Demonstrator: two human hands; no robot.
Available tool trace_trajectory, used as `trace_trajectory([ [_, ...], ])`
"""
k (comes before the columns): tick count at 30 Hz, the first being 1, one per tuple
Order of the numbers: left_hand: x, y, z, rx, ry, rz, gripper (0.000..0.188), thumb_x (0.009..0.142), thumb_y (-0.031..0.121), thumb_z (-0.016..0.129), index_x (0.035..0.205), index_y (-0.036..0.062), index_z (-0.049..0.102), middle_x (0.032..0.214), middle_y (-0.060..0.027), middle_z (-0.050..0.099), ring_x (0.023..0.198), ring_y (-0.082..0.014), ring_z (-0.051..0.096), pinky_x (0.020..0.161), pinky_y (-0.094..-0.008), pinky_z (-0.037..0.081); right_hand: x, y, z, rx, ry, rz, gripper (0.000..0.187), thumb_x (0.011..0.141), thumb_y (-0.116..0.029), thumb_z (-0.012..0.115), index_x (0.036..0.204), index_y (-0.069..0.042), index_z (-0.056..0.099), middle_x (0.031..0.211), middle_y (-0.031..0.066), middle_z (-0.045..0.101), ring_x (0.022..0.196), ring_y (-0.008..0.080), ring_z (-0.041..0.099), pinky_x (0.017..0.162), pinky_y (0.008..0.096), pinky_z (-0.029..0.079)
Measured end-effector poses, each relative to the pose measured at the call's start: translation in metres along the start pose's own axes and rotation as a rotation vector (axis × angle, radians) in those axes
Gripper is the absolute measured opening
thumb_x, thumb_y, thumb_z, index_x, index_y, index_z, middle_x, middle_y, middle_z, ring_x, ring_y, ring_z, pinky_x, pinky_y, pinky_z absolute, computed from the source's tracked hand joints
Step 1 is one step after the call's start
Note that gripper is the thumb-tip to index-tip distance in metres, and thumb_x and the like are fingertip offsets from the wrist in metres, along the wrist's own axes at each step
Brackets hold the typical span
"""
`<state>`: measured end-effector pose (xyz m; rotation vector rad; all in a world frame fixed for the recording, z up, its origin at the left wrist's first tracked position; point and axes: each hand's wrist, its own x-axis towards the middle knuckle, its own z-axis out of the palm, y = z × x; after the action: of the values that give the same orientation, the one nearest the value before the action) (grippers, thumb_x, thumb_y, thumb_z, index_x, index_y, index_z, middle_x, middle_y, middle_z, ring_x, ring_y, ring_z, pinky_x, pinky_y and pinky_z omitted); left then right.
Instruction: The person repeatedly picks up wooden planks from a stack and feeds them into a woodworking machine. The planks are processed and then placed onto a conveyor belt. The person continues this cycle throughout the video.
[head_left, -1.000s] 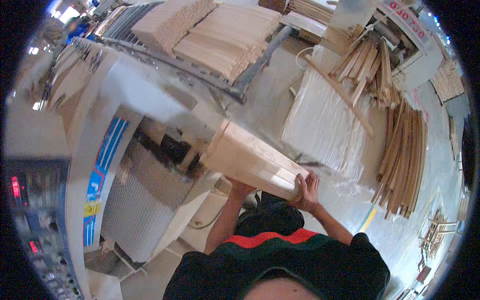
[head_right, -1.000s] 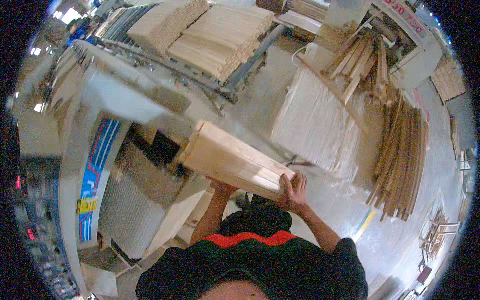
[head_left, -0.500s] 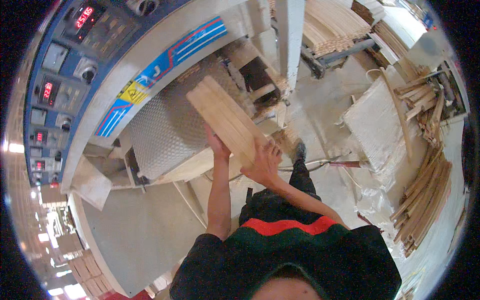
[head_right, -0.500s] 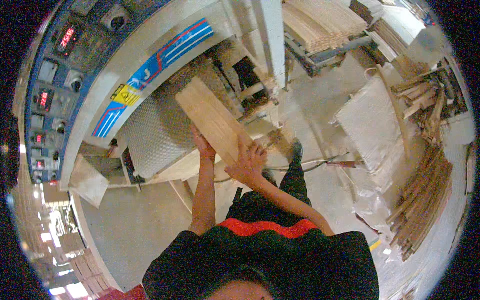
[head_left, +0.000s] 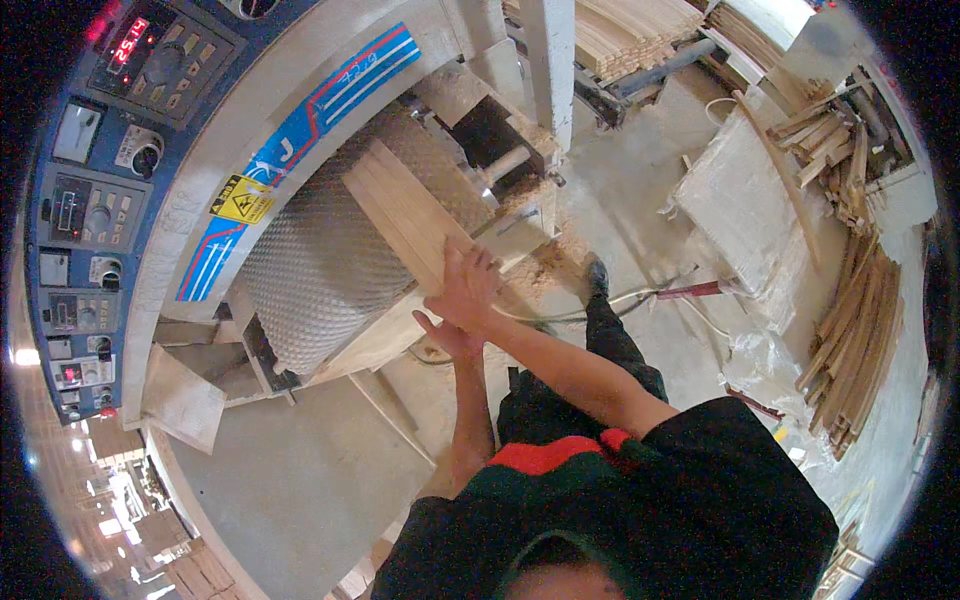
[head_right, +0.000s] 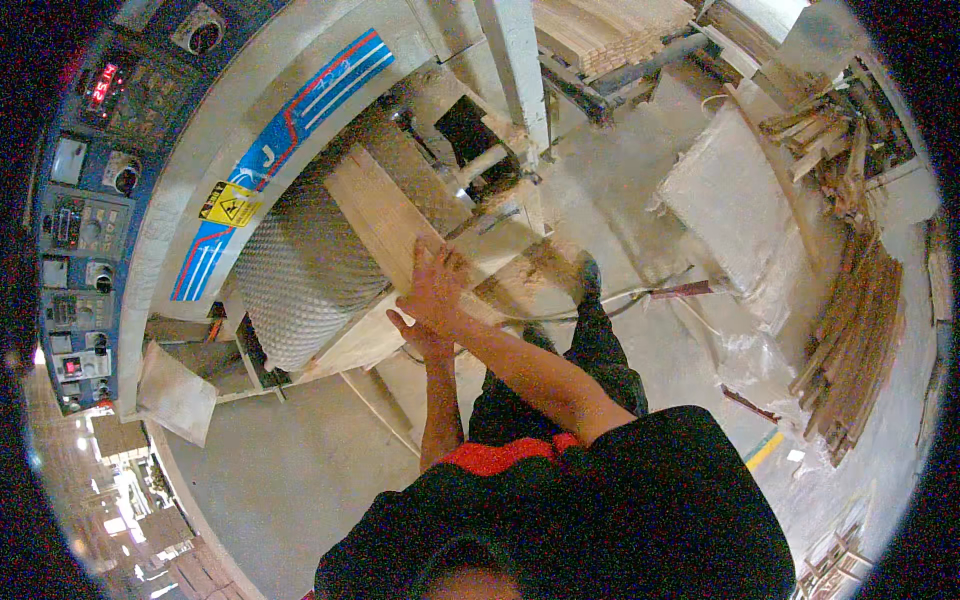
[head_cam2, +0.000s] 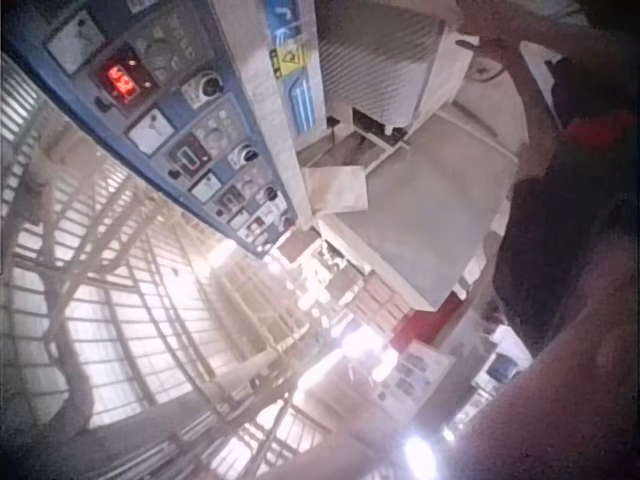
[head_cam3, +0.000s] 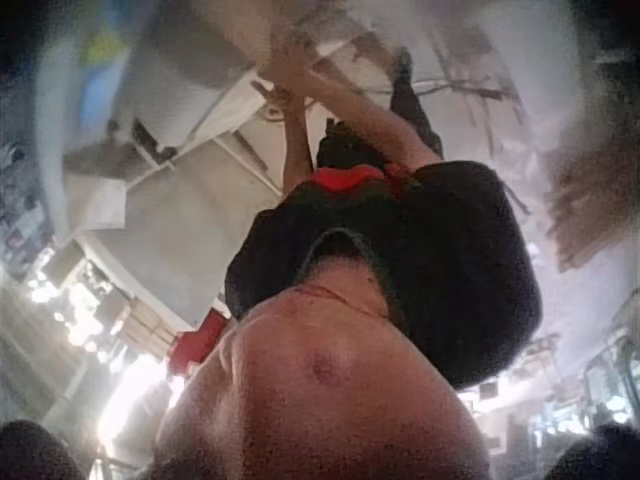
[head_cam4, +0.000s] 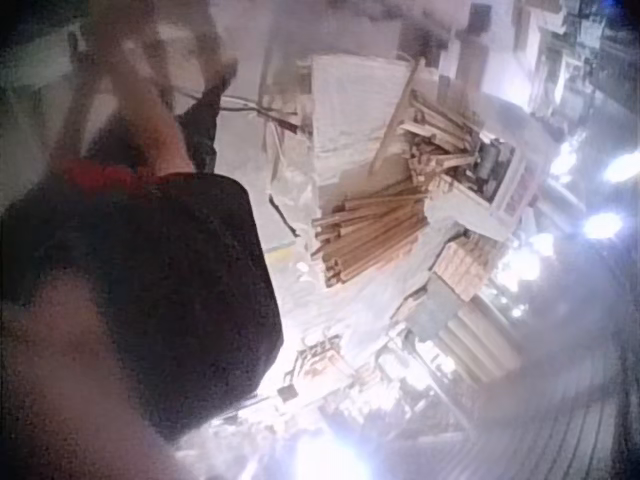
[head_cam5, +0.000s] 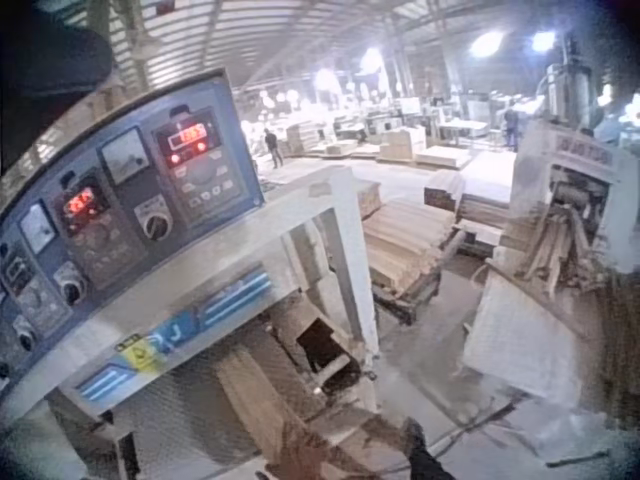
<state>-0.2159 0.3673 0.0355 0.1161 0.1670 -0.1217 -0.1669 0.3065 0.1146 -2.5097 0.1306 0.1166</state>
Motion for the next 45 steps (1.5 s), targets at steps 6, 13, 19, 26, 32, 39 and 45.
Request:
trace_trajectory([
  [6,0.021,0.010,-0.001,0.276,0.106,0.227,0.073,0.090,0.055,0.035,0.140,0.0028,0.027,0.142,-0.0147,0.034,0.129,-0.0304,0.034,0.108,-0.0417,0.026,0.013,-0.023,0.020,0.034,0.116,-0.035,0.108,0.058,-0.038,0.078,0.141,-0.003,0.018,0.125,0.0417,0.032,0.119,0.0544,0.033,0.097,0.0618,0.026],
  [13,0.035,0.016,0.009,0.373,0.235,0.267,0.070,0.090,0.053,0.033,0.140,0.0041,0.028,0.141,-0.0144,0.035,0.128,-0.0310,0.035,0.108,-0.0430,0.026,0.029,-0.037,0.015,0.041,0.072,0.007,0.112,0.057,-0.040,0.080,0.141,-0.001,0.017,0.126,0.0386,0.035,0.120,0.0522,0.033,0.098,0.0614,0.027],
  [19,0.049,0.029,0.004,0.389,0.181,0.237,0.070,0.089,0.054,0.029,0.140,0.0060,0.028,0.141,-0.0142,0.034,0.128,-0.0320,0.035,0.107,-0.0462,0.027,0.039,-0.044,0.013,0.044,0.111,-0.032,0.108,0.057,-0.043,0.080,0.139,0.000,0.022,0.128,0.0354,0.035,0.121,0.0495,0.033,0.097,0.0617,0.027],
  [26,0.049,0.022,0.006,0.222,0.132,0.217,0.068,0.088,0.054,0.035,0.137,0.0070,0.033,0.141,-0.0145,0.035,0.126,-0.0315,0.038,0.103,-0.0510,0.030,0.038,-0.014,-0.008,0.143,0.170,-0.219,0.096,0.068,-0.051,0.071,0.136,0.002,0.030,0.131,0.0289,0.038,0.121,0.0476,0.034,0.094,0.0603,0.034],
  [32,0.068,-0.006,0.013,-0.229,0.475,0.202,0.063,0.084,0.053,0.049,0.126,0.0055,0.044,0.133,-0.0123,0.046,0.116,-0.0289,0.048,0.093,-0.0494,0.039,0.042,0.134,-0.043,0.185,0.221,-0.341,0.039,0.075,-0.033,0.068,0.107,-0.012,0.061,0.096,0.0137,0.060,0.088,0.0330,0.057,0.076,0.0427,0.046],
  [39,0.081,-0.101,-0.019,-0.032,0.566,-0.253,0.049,0.084,0.052,0.050,0.103,0.0083,0.061,0.104,-0.0059,0.063,0.091,-0.0254,0.057,0.083,-0.0430,0.043,0.145,0.298,-0.141,0.066,0.554,0.013,0.036,0.072,-0.030,0.070,0.101,-0.010,0.061,0.099,0.0158,0.058,0.090,0.0340,0.057,0.077,0.0425,0.047],
  [45,0.142,-0.163,0.023,0.298,0.756,-0.463,0.038,0.078,0.042,0.063,0.093,0.0073,0.064,0.086,-0.0065,0.063,0.080,-0.0244,0.056,0.076,-0.0401,0.043,0.289,0.378,-0.220,-0.021,0.584,0.191,0.060,0.070,-0.039,0.072,0.117,-0.009,0.051,0.110,0.0203,0.053,0.104,0.0370,0.050,0.089,0.0448,0.043],
])
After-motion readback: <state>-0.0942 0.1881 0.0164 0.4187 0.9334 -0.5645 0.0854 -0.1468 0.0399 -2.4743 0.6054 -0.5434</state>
